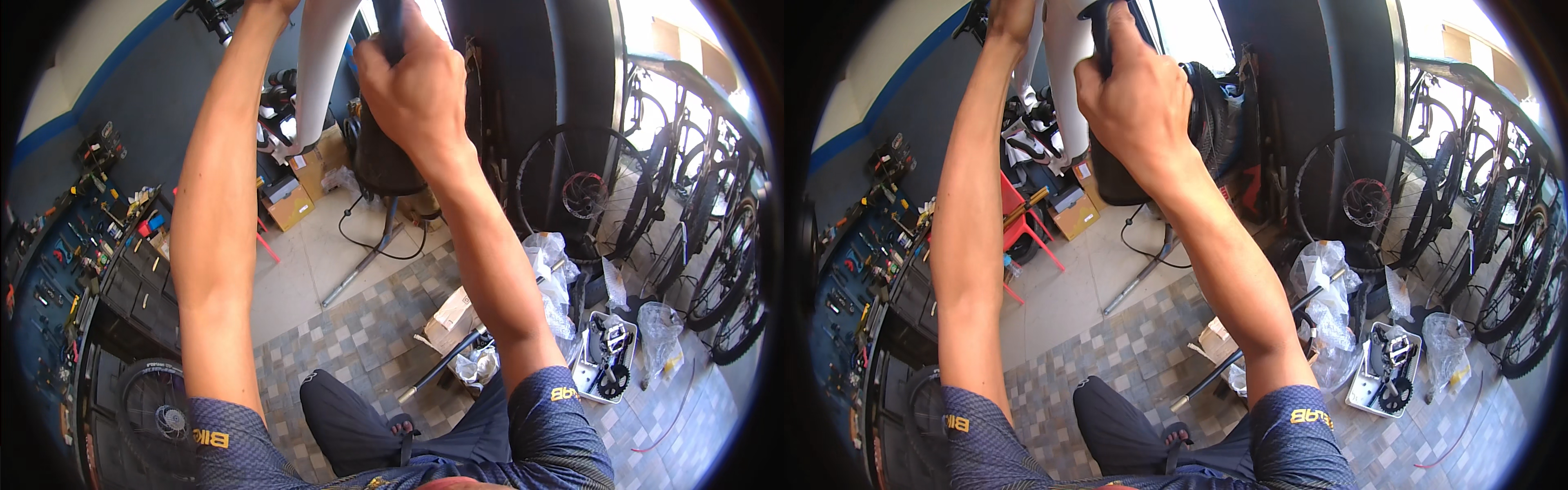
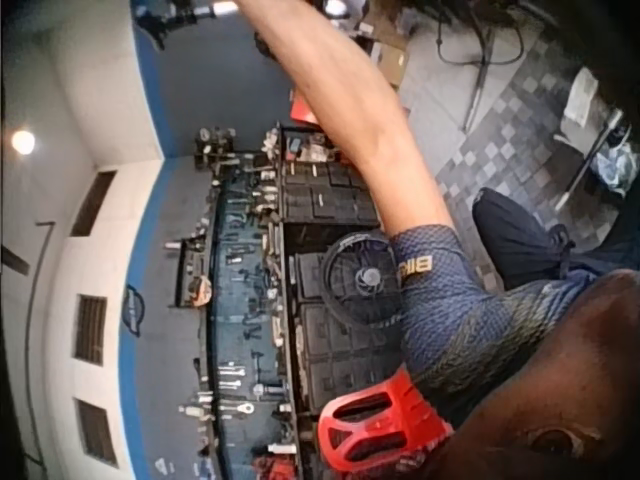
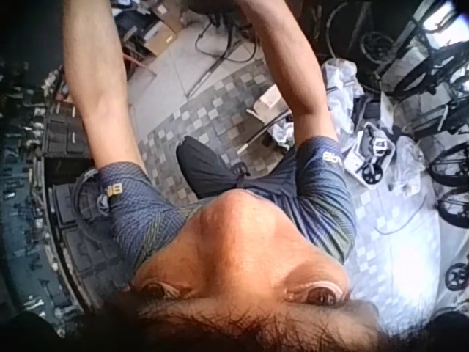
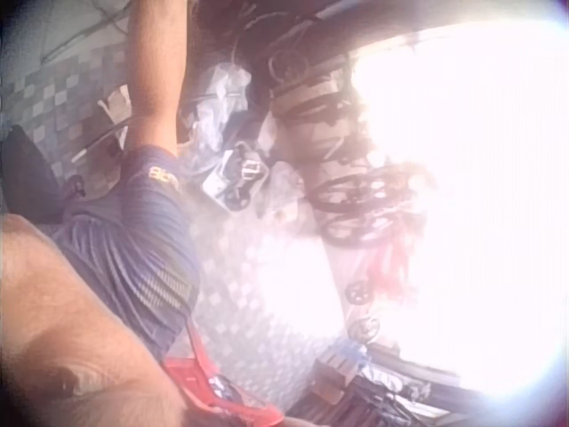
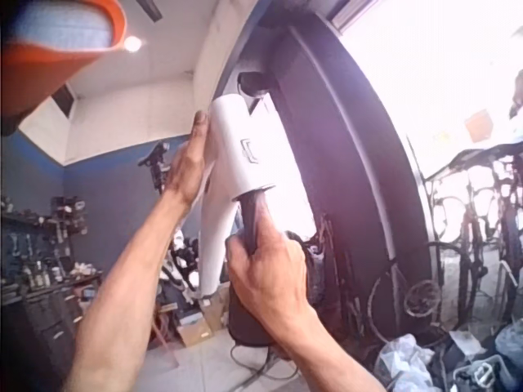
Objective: The person cleans the inside of a white bicycle frame's head tube using a rag. They apply a liquid from a bottle to the rag and wipe the interior surfaces repeatedly.
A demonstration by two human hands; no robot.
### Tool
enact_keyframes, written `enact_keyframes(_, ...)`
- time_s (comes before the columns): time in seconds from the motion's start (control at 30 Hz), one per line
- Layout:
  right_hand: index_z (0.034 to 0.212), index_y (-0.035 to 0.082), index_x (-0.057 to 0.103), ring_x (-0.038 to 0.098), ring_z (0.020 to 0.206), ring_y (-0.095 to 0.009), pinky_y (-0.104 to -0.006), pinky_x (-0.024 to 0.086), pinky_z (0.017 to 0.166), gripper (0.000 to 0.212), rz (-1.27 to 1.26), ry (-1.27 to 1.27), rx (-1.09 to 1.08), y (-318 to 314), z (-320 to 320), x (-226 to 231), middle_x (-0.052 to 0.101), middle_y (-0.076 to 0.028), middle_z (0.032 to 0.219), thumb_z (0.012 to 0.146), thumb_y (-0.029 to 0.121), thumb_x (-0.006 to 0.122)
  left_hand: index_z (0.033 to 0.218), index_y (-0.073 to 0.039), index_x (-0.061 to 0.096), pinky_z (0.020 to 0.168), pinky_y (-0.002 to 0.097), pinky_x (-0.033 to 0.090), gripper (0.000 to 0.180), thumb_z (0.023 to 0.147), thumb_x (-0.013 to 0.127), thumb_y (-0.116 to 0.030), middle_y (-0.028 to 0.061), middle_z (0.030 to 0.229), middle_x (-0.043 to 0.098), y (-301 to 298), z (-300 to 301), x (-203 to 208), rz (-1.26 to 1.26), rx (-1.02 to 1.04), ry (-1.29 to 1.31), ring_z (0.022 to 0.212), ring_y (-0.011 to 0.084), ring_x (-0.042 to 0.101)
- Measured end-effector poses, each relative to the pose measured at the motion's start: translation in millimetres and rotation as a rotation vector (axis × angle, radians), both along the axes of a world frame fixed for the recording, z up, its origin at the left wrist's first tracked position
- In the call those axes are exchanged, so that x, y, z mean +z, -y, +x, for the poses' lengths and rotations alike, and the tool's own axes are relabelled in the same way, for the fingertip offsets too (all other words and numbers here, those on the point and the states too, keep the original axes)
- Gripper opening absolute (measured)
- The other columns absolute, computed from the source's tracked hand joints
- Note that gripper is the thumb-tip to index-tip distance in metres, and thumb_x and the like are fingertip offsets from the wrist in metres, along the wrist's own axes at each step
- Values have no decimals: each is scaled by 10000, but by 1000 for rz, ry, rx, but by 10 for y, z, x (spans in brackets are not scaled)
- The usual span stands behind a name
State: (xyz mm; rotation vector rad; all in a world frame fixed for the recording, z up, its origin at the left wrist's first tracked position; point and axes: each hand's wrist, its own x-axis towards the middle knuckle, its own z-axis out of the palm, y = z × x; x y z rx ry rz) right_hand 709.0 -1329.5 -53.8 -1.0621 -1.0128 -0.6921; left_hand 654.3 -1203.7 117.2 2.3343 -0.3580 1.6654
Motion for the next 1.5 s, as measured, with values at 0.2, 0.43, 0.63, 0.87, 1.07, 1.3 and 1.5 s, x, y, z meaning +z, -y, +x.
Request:
enact_keyframes(0.2,975,25,680,533,562,-108,-303,428,534,187,-144,-357,766,149,172,62,575,22,665,929,185,595,1568,4,380,1240,375,236,976,995,285,-780,186,1623,374,12,14,-53,-33,-38,-3,1511,284,327)
enact_keyframes(0.43,1277,160,674,717,708,-282,-403,549,585,331,-91,372,-752,400,357,88,700,-133,806,951,169,616,1573,-5,376,1247,403,231,975,990,297,-783,171,1636,358,52,-114,-3,-24,12,18,1517,293,319)
enact_keyframes(0.63,1414,136,531,703,652,-286,-420,544,557,470,-123,390,-746,229,508,-31,681,-122,750,954,185,616,1569,-16,391,1239,391,253,1022,951,335,-827,160,1623,385,123,-11,-70,-49,-43,17,1508,300,334)
enact_keyframes(0.87,1241,-17,615,675,626,-263,-385,526,600,346,121,-66,535,48,-46,16,665,-183,726,907,74,614,1457,-35,479,1102,374,368,903,980,332,-788,150,1438,506,137,-110,-95,-91,-51,-17,1316,259,467)
enact_keyframes(1.07,932,2,628,598,576,-180,-331,491,554,117,59,-263,1310,-34,-40,13,565,-59,661,886,109,625,1282,-61,577,886,344,498,790,997,341,-759,113,1177,622,81,-277,-88,-155,-144,5,1032,212,598)
enact_keyframes(1.3,723,132,450,348,497,-154,-318,335,525,294,134,-113,2708,-271,-238,-26,373,10,564,997,236,429,1106,-72,664,661,347,614,747,995,367,-748,115,881,726,32,-630,-100,-266,-495,-109,723,207,708)
enact_keyframes(1.5,685,112,452,379,508,-172,-314,354,521,422,238,-329,2544,-348,-196,-476,385,-24,571,1047,321,394,1128,-59,665,675,381,625,740,1001,373,-727,142,890,738,-60,-823,3,-282,-476,-148,721,244,722)
